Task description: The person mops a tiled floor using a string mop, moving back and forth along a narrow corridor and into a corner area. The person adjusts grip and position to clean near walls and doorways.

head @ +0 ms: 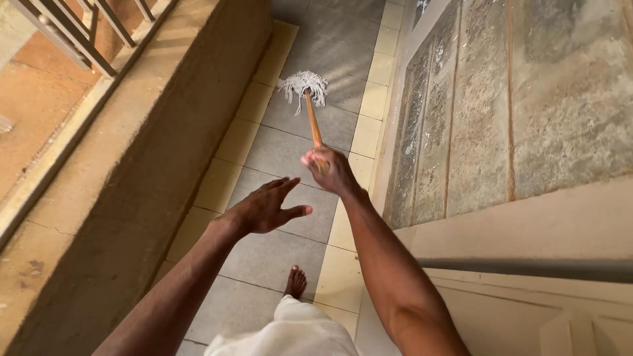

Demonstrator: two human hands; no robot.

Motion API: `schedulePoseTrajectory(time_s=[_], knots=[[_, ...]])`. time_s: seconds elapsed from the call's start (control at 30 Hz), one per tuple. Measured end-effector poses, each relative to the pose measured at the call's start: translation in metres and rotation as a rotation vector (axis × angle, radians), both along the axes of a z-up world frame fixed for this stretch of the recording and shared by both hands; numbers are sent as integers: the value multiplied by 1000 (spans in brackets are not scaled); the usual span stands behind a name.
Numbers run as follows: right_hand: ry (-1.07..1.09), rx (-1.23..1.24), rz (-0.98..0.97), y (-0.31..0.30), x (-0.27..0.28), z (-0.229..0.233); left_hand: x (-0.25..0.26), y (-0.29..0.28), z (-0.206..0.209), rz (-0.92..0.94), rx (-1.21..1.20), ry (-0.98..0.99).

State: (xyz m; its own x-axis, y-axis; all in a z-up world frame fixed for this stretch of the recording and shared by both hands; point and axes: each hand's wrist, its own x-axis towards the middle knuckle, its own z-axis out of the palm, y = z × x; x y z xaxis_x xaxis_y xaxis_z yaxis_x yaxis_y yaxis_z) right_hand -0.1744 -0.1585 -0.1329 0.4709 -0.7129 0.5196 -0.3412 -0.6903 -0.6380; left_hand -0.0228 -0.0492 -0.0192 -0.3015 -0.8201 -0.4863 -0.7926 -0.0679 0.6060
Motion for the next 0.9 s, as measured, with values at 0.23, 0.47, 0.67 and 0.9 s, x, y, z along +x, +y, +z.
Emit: schedulePoseTrajectory(time_s=[0.23,0.47,0.67,0.9], knots=[[-31,191,-12,5,-12,17,-2,2,-1,53,-25,79],[37,212,-57,86,-48,11,16,23,-11,228,-44,231],[10,218,-82,162,-66,40,27,33,-22,224,78,262],[12,181,-20,168,-56,27,36,39,-29,177,180,278]])
